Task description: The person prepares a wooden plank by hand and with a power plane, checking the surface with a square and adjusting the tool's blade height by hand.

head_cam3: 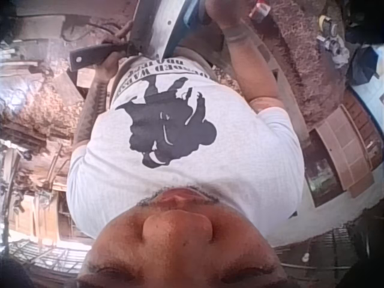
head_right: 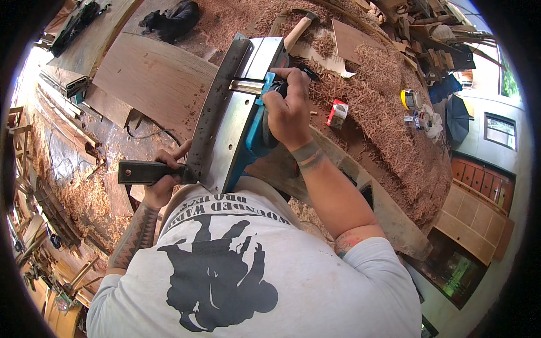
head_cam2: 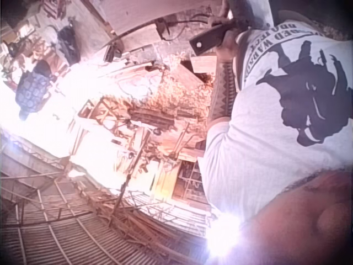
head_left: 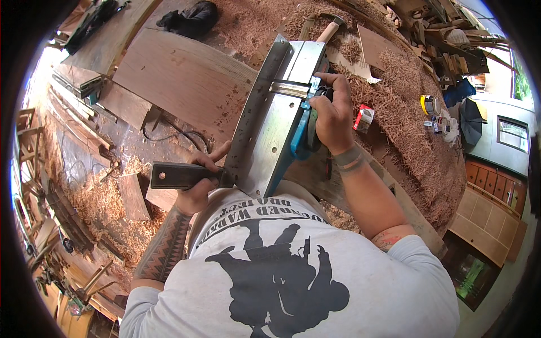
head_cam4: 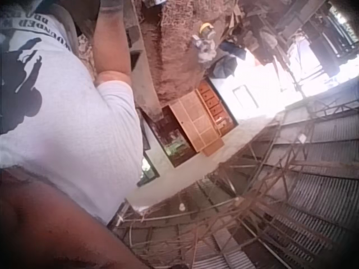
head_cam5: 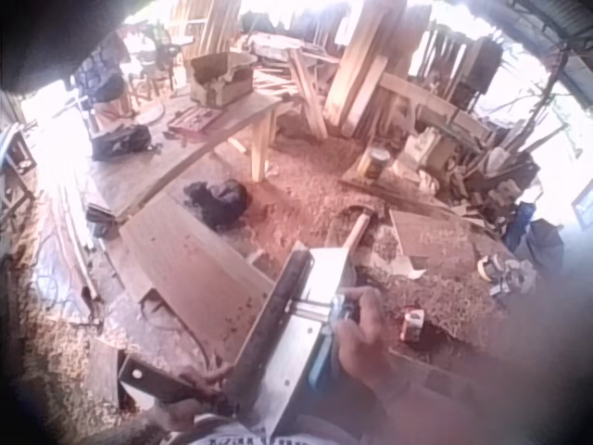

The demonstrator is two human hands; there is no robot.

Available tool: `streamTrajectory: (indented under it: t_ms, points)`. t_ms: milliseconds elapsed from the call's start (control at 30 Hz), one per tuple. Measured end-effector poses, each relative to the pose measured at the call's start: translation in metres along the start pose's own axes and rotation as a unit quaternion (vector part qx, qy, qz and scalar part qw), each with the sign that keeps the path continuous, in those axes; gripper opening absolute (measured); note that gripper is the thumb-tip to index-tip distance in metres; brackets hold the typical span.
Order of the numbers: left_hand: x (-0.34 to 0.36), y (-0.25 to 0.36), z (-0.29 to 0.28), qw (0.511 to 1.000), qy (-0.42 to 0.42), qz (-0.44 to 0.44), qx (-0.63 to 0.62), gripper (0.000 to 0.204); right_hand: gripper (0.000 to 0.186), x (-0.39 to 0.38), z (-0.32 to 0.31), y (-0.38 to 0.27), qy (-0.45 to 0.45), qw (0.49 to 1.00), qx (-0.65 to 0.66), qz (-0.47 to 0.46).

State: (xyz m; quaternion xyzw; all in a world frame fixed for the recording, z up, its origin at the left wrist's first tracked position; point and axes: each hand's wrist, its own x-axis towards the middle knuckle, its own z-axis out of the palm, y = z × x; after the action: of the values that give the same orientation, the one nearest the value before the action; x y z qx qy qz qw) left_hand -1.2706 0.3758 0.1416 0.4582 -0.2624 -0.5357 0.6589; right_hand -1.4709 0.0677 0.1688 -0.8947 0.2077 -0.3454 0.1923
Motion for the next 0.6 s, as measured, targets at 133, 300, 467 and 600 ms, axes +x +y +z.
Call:
streamTrajectory:
  t_ms: [133, 300, 467, 600]
  points:
    - [0.0006, -0.0014, -0.0003, 1.0, -0.001, 0.007, -0.008, 0.028, 0.026, 0.0006, -0.0017, -0.0003, -0.007, 0.999, -0.035, -0.032]
    - [0.0007, -0.0007, 0.0025, 1.0, 0.008, 0.003, -0.012, 0.028, 0.028, -0.0005, 0.0009, -0.0025, 0.004, 0.999, 0.024, 0.044]
    - [0.0004, -0.0003, 0.0011, 1.0, 0.009, -0.005, -0.01, 0.027, 0.03, -0.0013, 0.0016, -0.0039, 0.004, 0.998, 0.03, 0.059]
    - [0.001, 0.0013, 0.002, 1.0, 0.007, -0.001, 0.005, 0.027, 0.03, -0.0009, 0.0023, -0.0059, 0.02, 0.992, 0.066, 0.108]
